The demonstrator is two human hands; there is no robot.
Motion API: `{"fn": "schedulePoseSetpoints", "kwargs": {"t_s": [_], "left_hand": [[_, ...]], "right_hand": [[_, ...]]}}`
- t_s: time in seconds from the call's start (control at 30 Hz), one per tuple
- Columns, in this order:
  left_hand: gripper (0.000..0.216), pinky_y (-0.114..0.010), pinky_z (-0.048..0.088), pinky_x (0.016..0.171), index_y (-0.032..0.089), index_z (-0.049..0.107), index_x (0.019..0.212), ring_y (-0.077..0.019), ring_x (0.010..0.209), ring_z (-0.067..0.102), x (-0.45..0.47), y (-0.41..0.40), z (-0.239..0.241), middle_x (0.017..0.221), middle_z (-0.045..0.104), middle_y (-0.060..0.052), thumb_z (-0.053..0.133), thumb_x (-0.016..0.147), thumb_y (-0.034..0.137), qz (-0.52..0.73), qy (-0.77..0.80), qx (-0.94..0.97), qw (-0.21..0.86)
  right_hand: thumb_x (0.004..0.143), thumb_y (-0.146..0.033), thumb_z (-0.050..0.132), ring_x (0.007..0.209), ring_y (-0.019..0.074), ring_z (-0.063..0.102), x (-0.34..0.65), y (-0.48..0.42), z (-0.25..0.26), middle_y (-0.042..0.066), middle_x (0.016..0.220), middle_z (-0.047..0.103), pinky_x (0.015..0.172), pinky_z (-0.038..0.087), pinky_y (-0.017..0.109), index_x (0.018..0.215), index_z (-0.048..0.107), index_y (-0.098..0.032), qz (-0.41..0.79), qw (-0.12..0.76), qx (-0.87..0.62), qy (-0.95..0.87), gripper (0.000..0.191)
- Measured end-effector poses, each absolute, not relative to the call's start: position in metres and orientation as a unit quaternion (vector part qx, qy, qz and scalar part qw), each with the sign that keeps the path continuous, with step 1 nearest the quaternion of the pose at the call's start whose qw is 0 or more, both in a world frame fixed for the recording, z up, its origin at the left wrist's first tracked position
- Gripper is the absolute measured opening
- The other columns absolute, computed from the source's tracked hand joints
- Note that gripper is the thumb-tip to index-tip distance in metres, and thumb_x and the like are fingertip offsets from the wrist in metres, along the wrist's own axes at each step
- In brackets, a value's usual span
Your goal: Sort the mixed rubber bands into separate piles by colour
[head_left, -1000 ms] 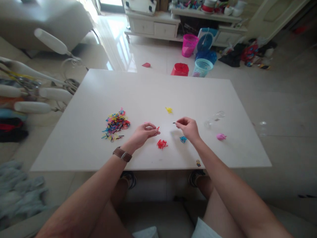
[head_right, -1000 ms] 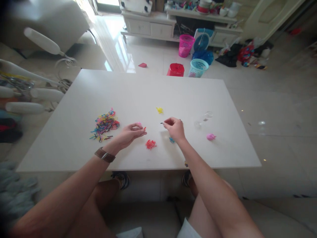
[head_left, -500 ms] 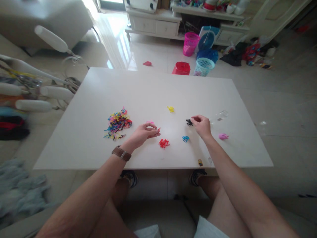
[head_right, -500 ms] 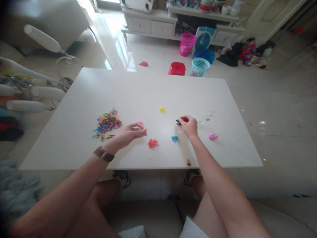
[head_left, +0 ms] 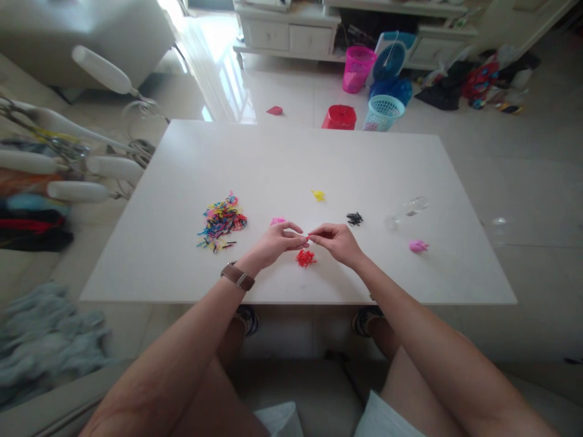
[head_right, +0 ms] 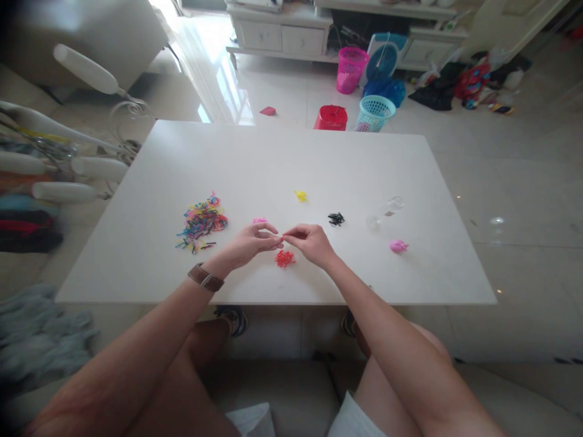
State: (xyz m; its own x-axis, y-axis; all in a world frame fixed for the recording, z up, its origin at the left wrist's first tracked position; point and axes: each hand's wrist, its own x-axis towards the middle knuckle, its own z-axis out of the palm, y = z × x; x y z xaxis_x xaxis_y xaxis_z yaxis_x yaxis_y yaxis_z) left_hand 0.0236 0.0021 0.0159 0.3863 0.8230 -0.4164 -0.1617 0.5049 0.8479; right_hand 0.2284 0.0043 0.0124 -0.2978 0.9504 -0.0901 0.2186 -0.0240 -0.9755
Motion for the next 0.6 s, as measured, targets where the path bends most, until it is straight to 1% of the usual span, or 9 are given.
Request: {"fn": "schedulePoseSetpoints", "kwargs": {"t_s": [0.13,0.23,0.3,0.43,0.5,0.6], "left_hand": [[0.041,-0.036,0.055,0.078,0.015,0.062,0.09,-0.0209,0.079,0.073,0.024,0.003,0.014,0.079,0.075,-0.01,0.09,0.066,0.03,0.32,0.453,0.379,0.741],[0.04,-0.037,0.056,0.079,0.014,0.062,0.09,-0.0215,0.08,0.073,0.022,0.004,0.012,0.081,0.075,-0.011,0.091,0.065,0.028,0.313,0.465,0.378,0.737],[0.039,-0.038,0.056,0.081,0.014,0.062,0.09,-0.0218,0.081,0.074,0.019,0.005,0.012,0.081,0.075,-0.011,0.09,0.064,0.025,0.317,0.474,0.381,0.727],[0.035,-0.039,0.057,0.081,0.014,0.062,0.087,-0.0215,0.078,0.074,0.015,0.006,0.011,0.079,0.075,-0.01,0.088,0.065,0.023,0.322,0.501,0.401,0.697],[0.033,-0.04,0.058,0.08,0.015,0.062,0.086,-0.021,0.075,0.073,0.016,0.005,0.01,0.079,0.074,-0.009,0.087,0.066,0.023,0.318,0.512,0.414,0.682],[0.032,-0.041,0.059,0.076,0.014,0.063,0.085,-0.0204,0.071,0.072,0.018,0.005,0.007,0.077,0.073,-0.008,0.087,0.065,0.021,0.313,0.52,0.437,0.664]], "right_hand": [[0.076,-0.042,0.076,0.073,0.0195,0.068,0.232,0.006,0.009,0.006,0.078,0.076,0.071,0.054,0.033,0.079,0.077,-0.019,0.502,0.356,-0.503,-0.607,0.023],[0.078,-0.039,0.073,0.068,0.0175,0.065,0.237,0.009,0.009,0.005,0.075,0.075,0.066,0.051,0.03,0.079,0.077,-0.018,0.47,0.358,-0.531,-0.607,0.021],[0.078,-0.036,0.073,0.069,0.017,0.065,0.241,0.011,0.009,0.005,0.076,0.075,0.066,0.05,0.029,0.08,0.077,-0.018,0.468,0.315,-0.532,-0.632,0.018],[0.079,-0.026,0.07,0.069,0.016,0.065,0.244,0.007,0.006,0.003,0.074,0.074,0.067,0.049,0.027,0.079,0.077,-0.019,0.485,0.181,-0.472,-0.714,0.01],[0.08,-0.022,0.069,0.069,0.0151,0.064,0.242,0.003,0.001,0.002,0.075,0.074,0.067,0.048,0.026,0.079,0.077,-0.02,0.475,0.148,-0.444,-0.745,0.009],[0.079,-0.016,0.068,0.068,0.0138,0.063,0.239,0.001,-0.004,0.001,0.076,0.073,0.066,0.046,0.025,0.08,0.078,-0.02,0.44,0.123,-0.424,-0.782,0.01]]}}
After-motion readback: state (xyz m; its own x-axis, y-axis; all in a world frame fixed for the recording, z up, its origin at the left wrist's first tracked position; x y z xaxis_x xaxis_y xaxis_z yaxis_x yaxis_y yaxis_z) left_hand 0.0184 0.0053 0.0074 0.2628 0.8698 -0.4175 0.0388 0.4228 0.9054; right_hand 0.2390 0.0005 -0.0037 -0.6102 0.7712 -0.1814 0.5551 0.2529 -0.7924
